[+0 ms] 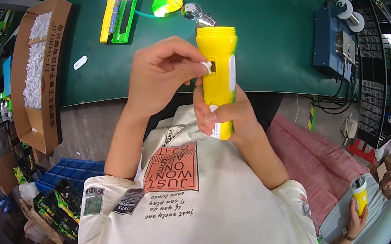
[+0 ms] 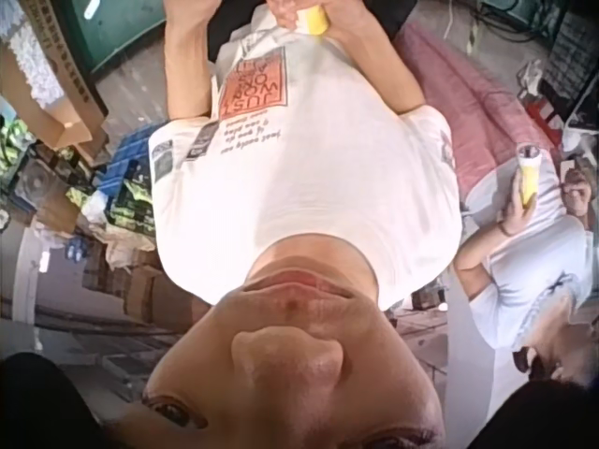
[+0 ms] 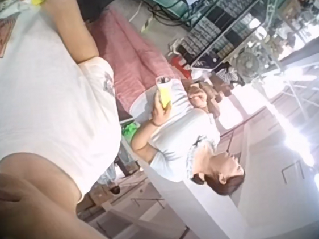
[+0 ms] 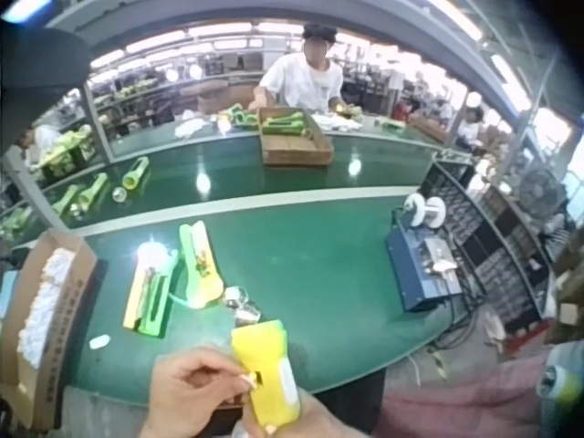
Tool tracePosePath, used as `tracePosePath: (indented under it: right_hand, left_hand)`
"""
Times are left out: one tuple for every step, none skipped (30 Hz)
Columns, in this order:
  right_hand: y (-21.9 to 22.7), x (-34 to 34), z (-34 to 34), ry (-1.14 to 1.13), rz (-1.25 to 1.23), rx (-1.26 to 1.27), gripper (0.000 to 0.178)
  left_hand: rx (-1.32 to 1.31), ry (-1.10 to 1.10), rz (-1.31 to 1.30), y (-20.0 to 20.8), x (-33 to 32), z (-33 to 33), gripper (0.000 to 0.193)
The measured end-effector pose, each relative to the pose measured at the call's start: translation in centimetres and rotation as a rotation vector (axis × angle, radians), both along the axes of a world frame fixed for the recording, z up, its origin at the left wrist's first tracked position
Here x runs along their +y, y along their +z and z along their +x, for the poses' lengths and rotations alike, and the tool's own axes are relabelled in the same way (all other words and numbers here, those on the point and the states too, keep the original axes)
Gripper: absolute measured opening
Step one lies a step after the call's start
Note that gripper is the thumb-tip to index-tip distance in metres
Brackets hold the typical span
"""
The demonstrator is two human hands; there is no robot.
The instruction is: The person assembles flashlights by picking up casing parts from a conveyor belt, taking switch buttons from a box, and installing the switch buttons into the flashlight bodies before pressing the casing halves together by hand.
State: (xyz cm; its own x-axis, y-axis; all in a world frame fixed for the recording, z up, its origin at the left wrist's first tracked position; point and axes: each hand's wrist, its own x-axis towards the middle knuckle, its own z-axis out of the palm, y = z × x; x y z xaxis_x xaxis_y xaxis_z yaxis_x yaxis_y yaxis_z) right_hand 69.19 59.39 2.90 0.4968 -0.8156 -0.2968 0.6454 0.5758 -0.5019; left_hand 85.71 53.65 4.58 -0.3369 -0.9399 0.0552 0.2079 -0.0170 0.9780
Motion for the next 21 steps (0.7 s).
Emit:
tracePosePath:
  right_hand:
    - [0.0,0.0,0.0,-0.009,0.006,0.005,0.058]
    - [-0.1,0.0,0.0,-0.018,0.011,0.01,0.059]
    - [-0.1,0.0,0.0,-0.016,0.012,0.009,0.059]
    - [-0.2,0.0,0.0,-0.009,0.009,0.011,0.058]
    - [-0.2,0.0,0.0,-0.002,0.005,0.013,0.057]
    - [-0.2,-0.1,0.0,-0.001,0.005,0.012,0.057]
    - [-0.2,-0.1,0.1,0.002,0.001,0.01,0.057]
    - [-0.2,-0.2,0.1,0.004,-0.003,0.009,0.056]
    - [-0.2,-0.2,0.1,0.005,-0.003,0.008,0.056]
    - [-0.3,-0.1,0.1,0.0,-0.017,0.022,0.055]
    - [-0.4,-0.1,0.1,-0.006,-0.032,0.036,0.054]
    - [-0.5,-0.1,0.1,-0.008,-0.032,0.036,0.054]
    - [-0.5,0.0,0.1,-0.013,-0.028,0.037,0.054]
    - [-0.5,0.1,0.1,-0.018,-0.024,0.038,0.054]
    - [-0.5,0.1,0.1,-0.02,-0.024,0.037,0.054]
    - [-0.4,0.1,0.1,-0.024,-0.022,0.04,0.054]
    - [-0.4,0.1,0.0,-0.028,-0.02,0.042,0.053]
    - [-0.5,0.2,0.0,-0.03,-0.019,0.042,0.053]
    - [-0.7,0.2,0.0,-0.033,-0.015,0.054,0.053]
    - [-0.8,0.3,0.0,-0.035,-0.01,0.066,0.053]
    - [-0.6,0.3,0.0,-0.036,-0.009,0.066,0.053]
  left_hand:
    - [-0.027,0.027,-0.018,0.0,0.0,-0.1,0.01]
    - [-0.055,0.053,-0.036,0.1,0.0,-0.2,0.011]
    - [-0.056,0.055,-0.035,0.2,0.1,-0.2,0.011]
    - [-0.059,0.043,-0.013,0.4,0.2,-0.2,0.013]
    - [-0.061,0.03,0.01,0.5,0.3,-0.3,0.015]
    - [-0.063,0.031,0.01,0.6,0.3,-0.3,0.015]
    - [-0.078,0.032,0.016,0.6,0.3,-0.3,0.015]
    - [-0.093,0.032,0.022,0.6,0.4,-0.4,0.016]
    - [-0.095,0.033,0.022,0.6,0.4,-0.4,0.016]
    - [-0.064,0.052,0.024,0.5,0.5,-0.5,0.015]
    - [-0.033,0.07,0.026,0.4,0.6,-0.7,0.015]
    - [-0.033,0.068,0.026,0.3,0.7,-0.8,0.015]
    - [-0.015,0.093,0.033,0.3,0.8,-1.0,0.017]
    - [0.003,0.118,0.04,0.1,0.9,-1.2,0.02]
    - [0.002,0.116,0.04,0.0,1.0,-1.5,0.02]
    - [0.01,0.15,0.065,-0.2,1.2,-1.7,0.021]
    - [0.018,0.184,0.09,-0.5,1.3,-2.0,0.022]
    - [0.018,0.182,0.091,-0.9,1.5,-2.2,0.022]
    - [0.032,0.174,0.105,-1.4,1.6,-2.3,0.023]
    - [0.046,0.166,0.119,-1.7,1.6,-2.5,0.024]
    - [0.046,0.166,0.121,-1.7,1.5,-2.5,0.024]
